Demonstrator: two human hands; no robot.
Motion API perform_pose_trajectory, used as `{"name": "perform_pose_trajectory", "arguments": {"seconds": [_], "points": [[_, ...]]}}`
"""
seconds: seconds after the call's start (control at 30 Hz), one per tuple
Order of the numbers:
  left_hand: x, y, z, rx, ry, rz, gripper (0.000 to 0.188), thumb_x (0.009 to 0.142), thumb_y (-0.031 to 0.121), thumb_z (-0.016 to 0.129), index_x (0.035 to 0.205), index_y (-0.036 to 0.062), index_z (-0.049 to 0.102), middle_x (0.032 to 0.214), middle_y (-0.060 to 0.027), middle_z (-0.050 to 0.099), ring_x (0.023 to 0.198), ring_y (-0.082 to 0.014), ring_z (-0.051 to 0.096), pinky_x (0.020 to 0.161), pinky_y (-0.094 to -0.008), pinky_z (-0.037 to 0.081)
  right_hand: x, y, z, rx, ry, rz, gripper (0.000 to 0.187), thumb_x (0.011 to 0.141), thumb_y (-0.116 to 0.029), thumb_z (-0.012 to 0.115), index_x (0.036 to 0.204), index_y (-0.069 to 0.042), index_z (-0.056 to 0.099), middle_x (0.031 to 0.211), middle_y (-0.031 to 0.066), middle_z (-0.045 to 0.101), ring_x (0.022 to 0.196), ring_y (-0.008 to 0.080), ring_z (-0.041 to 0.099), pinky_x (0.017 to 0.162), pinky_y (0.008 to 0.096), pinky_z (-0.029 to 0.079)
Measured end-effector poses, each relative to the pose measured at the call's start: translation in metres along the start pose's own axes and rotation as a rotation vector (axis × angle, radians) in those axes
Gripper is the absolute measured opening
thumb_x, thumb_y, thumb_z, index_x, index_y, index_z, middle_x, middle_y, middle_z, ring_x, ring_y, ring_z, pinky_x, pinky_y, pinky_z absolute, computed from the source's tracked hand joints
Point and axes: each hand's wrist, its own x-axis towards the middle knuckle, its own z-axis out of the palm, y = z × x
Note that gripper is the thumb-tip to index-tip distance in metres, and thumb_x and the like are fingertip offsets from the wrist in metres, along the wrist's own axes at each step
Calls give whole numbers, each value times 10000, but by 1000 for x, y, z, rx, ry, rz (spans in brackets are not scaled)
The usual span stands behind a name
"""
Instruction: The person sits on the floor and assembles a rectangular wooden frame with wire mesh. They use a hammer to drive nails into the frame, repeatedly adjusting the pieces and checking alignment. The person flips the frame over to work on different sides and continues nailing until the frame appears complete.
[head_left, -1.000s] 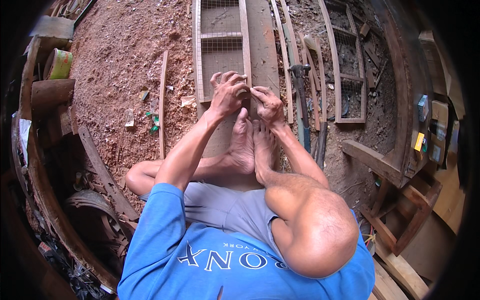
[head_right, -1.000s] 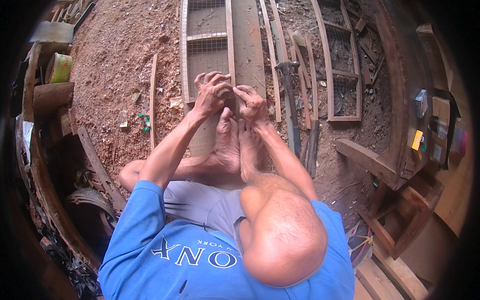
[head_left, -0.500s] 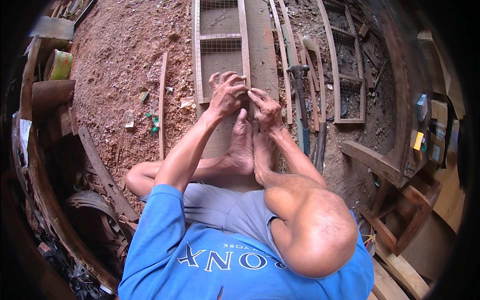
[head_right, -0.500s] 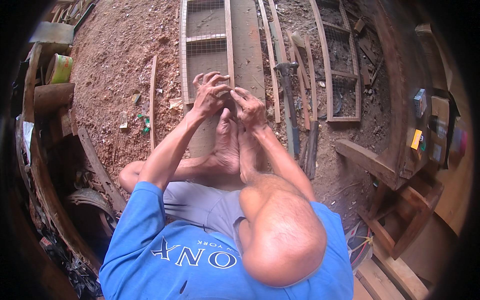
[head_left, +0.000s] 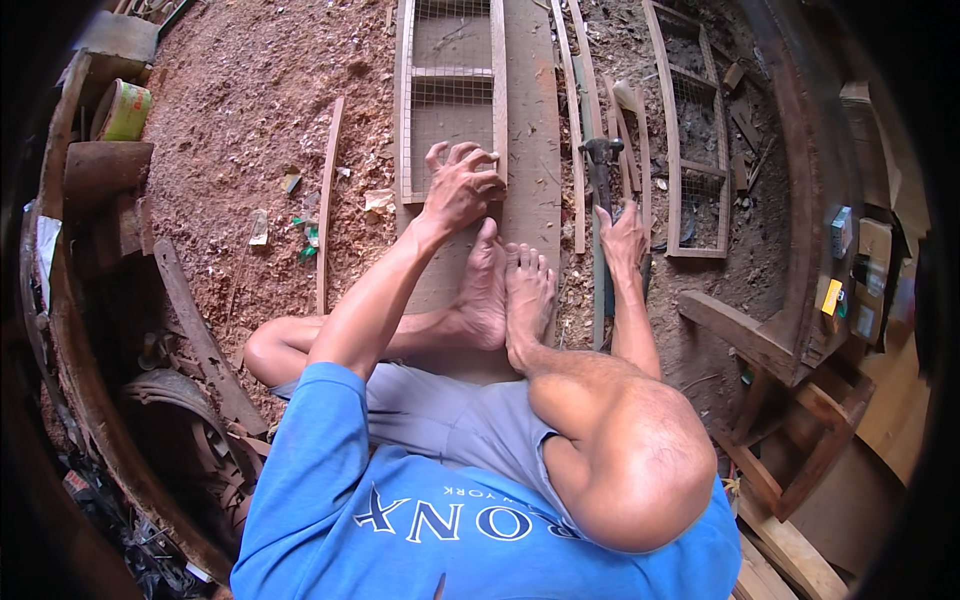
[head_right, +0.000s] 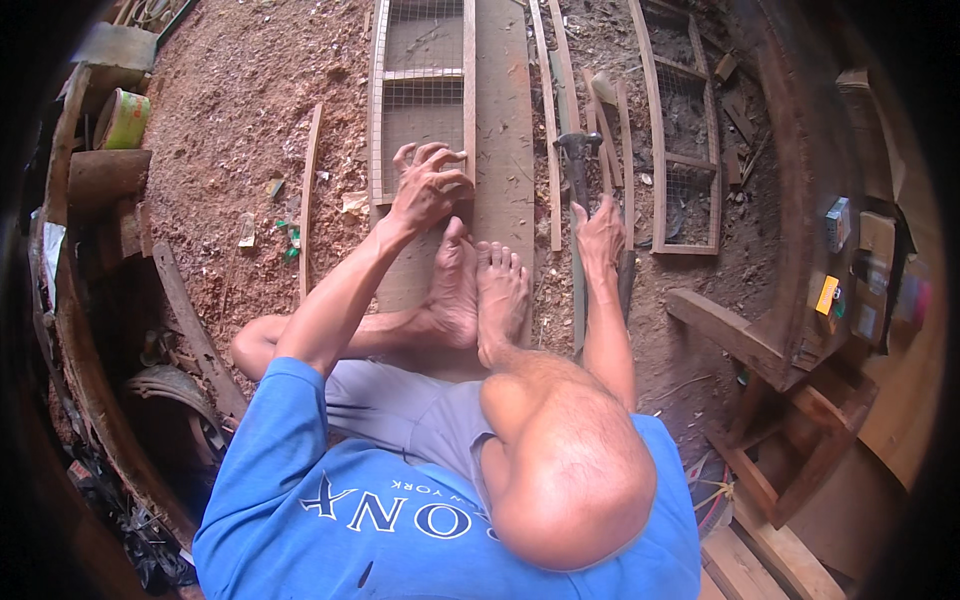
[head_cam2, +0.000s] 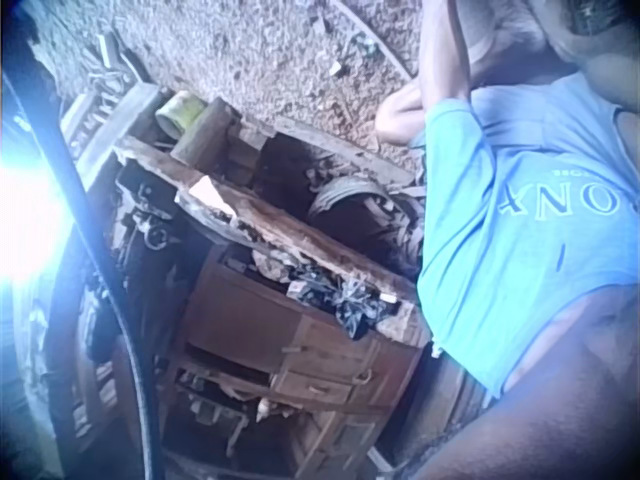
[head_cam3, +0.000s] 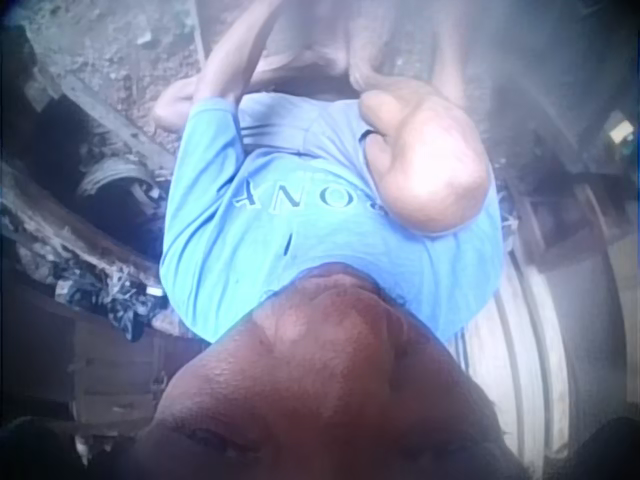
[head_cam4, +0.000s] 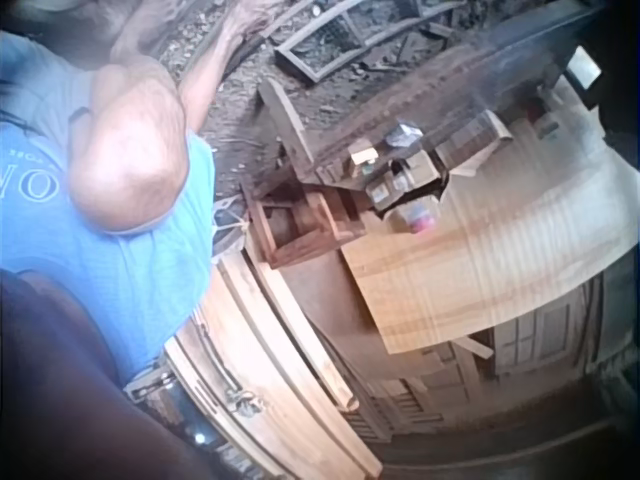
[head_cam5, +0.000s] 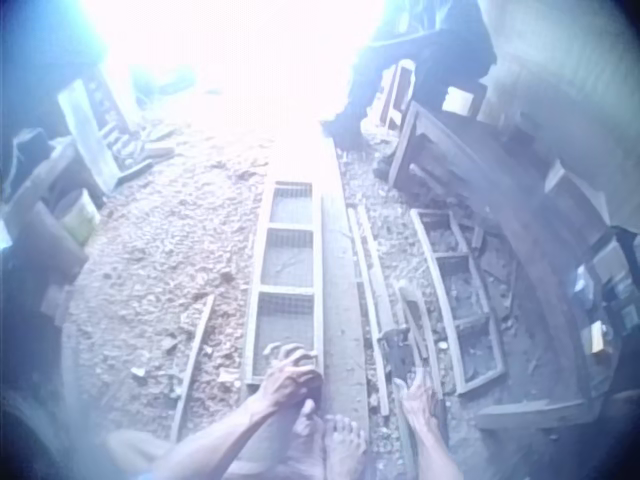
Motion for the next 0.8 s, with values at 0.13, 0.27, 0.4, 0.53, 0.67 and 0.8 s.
{"name": "perform_pose_trajectory", "arguments": {"seconds": [0.13, 0.27, 0.4, 0.53, 0.67, 0.8], "points": [[0, -1, 0, -2, -30, -21, 123, 738, 332, 813, 841, 280, 770, 1201, 41, 671, 1291, -220, 486, 1092, -576, 163, 1, -2, 7, 143, -73, 63, 319, 1007, -300, 557, 1060, 14, 559, 810, 201, 615, 716, 329, 612, 659, 452, 494], [1, -1, -1, 3, -29, -24, 131, 727, 325, 810, 844, 279, 774, 1222, 45, 661, 1300, -212, 480, 1100, -572, 158, -8, -12, -8, 281, -84, 243, 367, 1064, -334, 425, 1047, 15, 534, 674, 160, 588, 592, 298, 591, 542, 453, 461], [4, 0, -3, -4, -46, -41, 101, 722, 299, 806, 818, 287, 777, 1217, 48, 655, 1314, -209, 463, 1104, -571, 154, -30, -22, -43, 406, 77, -115, 396, 1070, -412, 400, 1221, -80, 554, 632, 68, 577, 500, 194, 554, 437, 398, 422], [5, 4, -6, -3, -84, -59, 86, 713, 289, 809, 792, 286, 777, 1210, 48, 651, 1326, -204, 448, 1107, -571, 147, -64, -43, -72, 425, -175, -247, 363, 1071, -351, 431, 1311, -115, 570, 705, 61, 654, 523, 144, 593, 442, 316, 481], [6, 6, -7, 8, -107, -77, 81, 733, 284, 820, 803, 290, 779, 1221, 29, 662, 1326, -218, 460, 1113, -548, 148, -87, -71, -75, 512, -234, -286, 345, 1051, -248, 501, 1349, -90, 572, 880, 157, 723, 669, 224, 701, 554, 362, 582], [6, 5, -5, 29, -92, -78, 104, 711, 293, 826, 804, 277, 781, 1219, 31, 656, 1334, -215, 448, 1115, -560, 141, -95, -85, -65, 552, -110, -376, 366, 1040, -226, 529, 1371, -71, 554, 1004, 238, 707, 841, 310, 734, 672, 414, 602]]}}
